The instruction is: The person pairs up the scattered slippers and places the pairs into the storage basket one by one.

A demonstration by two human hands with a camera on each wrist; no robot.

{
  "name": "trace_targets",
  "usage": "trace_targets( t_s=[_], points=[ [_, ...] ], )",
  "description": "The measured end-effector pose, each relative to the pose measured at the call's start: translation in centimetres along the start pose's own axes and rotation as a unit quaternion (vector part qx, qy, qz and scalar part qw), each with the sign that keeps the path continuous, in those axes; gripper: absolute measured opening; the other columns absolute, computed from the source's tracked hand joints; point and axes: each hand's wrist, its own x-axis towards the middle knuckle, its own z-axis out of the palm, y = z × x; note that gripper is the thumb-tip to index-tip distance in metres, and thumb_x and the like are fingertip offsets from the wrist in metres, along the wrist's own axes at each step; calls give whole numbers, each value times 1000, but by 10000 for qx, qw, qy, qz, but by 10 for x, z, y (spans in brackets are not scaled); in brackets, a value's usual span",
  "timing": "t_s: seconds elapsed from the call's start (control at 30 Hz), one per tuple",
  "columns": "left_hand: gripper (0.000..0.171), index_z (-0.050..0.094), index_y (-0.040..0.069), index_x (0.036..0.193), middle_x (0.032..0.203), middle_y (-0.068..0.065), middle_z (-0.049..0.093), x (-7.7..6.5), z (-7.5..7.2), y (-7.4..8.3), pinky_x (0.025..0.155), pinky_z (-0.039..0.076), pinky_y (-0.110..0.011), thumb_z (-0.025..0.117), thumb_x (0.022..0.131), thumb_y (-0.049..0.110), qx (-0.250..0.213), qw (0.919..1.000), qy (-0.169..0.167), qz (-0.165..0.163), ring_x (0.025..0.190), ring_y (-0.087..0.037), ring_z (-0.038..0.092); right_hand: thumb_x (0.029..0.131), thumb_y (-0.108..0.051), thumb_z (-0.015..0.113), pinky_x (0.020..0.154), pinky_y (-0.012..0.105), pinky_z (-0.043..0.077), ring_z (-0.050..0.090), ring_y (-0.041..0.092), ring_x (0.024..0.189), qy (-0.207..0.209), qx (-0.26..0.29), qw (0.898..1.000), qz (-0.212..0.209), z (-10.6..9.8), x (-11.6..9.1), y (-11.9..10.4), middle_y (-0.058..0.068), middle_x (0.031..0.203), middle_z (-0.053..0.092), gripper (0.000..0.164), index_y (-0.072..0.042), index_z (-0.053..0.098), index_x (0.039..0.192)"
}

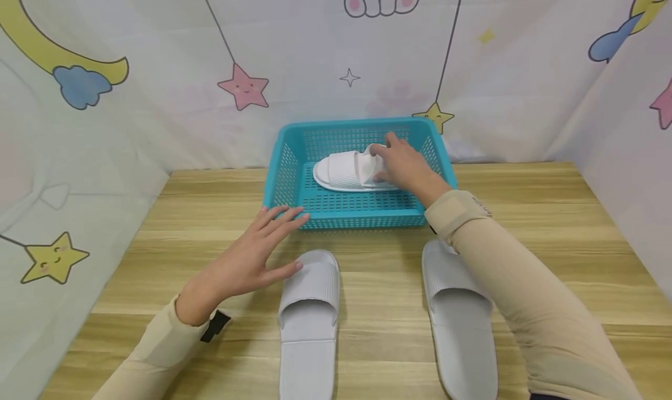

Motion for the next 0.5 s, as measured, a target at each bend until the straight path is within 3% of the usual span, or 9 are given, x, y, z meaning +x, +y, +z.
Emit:
trace_targets(
  t_s=[0.37, 0.5],
  points=[
    [80, 41, 8, 163, 168, -16, 40, 0, 0, 0, 129, 15, -67, 80, 96, 30, 63, 10000, 15, 12, 155, -47, 31, 94, -34, 84, 81, 52, 53, 54, 38, 107, 192, -412, 9990, 16, -1, -2, -2, 22, 124, 59, 61, -12, 60, 145],
    [80, 41, 9, 163, 169, -15, 39, 1, 0, 0, 129, 15, -67, 79, 97, 30, 39, 10000, -13, 10, 156, -46, 30, 95, -34, 83, 83, 54, 55, 55, 40, 115, 85, -368, 9993, 57, -1, -3, -3, 23, 133, 57, 63, -13, 58, 149]
  ],
)
